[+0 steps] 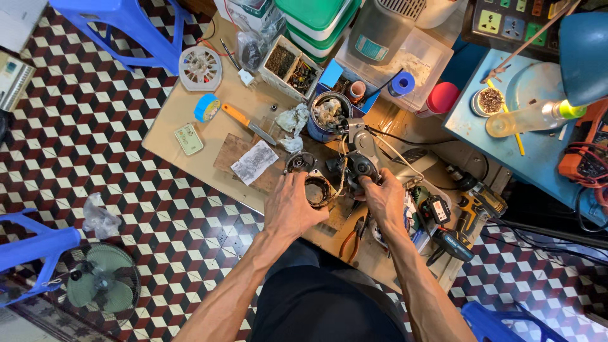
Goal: The person disassembles a small motor or fan component, removes a metal ring, and uses pliers to adjust internal parts. The person then wipes the component with a cloth and continues to manipulate the internal wiring and parts with pliers.
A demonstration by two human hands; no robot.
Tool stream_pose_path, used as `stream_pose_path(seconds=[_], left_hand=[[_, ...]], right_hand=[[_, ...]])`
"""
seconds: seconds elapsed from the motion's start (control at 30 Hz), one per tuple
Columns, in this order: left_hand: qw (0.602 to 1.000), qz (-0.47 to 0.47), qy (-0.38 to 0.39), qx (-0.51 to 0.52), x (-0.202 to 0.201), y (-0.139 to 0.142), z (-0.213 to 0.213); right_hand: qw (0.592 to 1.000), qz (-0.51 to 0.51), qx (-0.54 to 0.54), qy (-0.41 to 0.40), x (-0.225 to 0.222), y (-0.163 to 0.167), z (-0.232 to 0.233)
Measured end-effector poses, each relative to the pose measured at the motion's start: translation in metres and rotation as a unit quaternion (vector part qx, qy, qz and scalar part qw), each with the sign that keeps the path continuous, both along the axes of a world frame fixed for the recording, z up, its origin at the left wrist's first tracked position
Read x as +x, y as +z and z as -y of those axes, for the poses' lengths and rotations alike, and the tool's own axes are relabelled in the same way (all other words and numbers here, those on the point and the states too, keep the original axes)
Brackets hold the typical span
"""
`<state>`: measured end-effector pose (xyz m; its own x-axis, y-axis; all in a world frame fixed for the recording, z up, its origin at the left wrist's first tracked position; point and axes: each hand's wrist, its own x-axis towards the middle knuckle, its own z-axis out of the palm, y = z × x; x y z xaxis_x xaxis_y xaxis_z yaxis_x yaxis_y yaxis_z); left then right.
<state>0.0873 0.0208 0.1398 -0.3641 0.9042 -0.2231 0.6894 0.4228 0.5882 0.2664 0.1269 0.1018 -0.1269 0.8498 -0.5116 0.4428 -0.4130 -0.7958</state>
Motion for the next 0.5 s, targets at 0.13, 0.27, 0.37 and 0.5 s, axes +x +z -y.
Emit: stream_pose_path(seconds=[0.13, 0.27, 0.37, 0.5], left_hand=[[1.000, -0.006, -0.006, -0.011, -0.002, 0.022, -0.014], [1.000, -0.011, -0.024, -0.007, 0.003, 0.039, -0.027], [0.999, -0.016, -0.033, 0.006, 0.010, 0.048, -0.032], [0.998, -0.036, -0.039, -0.022, 0.014, 0.049, -0.031]], right_hand=[[0.996, -0.076, -0.002, -0.041, -0.006, -0.016, 0.011], [0.993, -0.070, -0.043, -0.089, -0.013, -0.031, 0.019], [0.993, -0.071, 0.018, -0.095, -0.012, -0.035, 0.012], [0.983, 0.112, 0.146, 0.021, -0.001, -0.028, -0.022]])
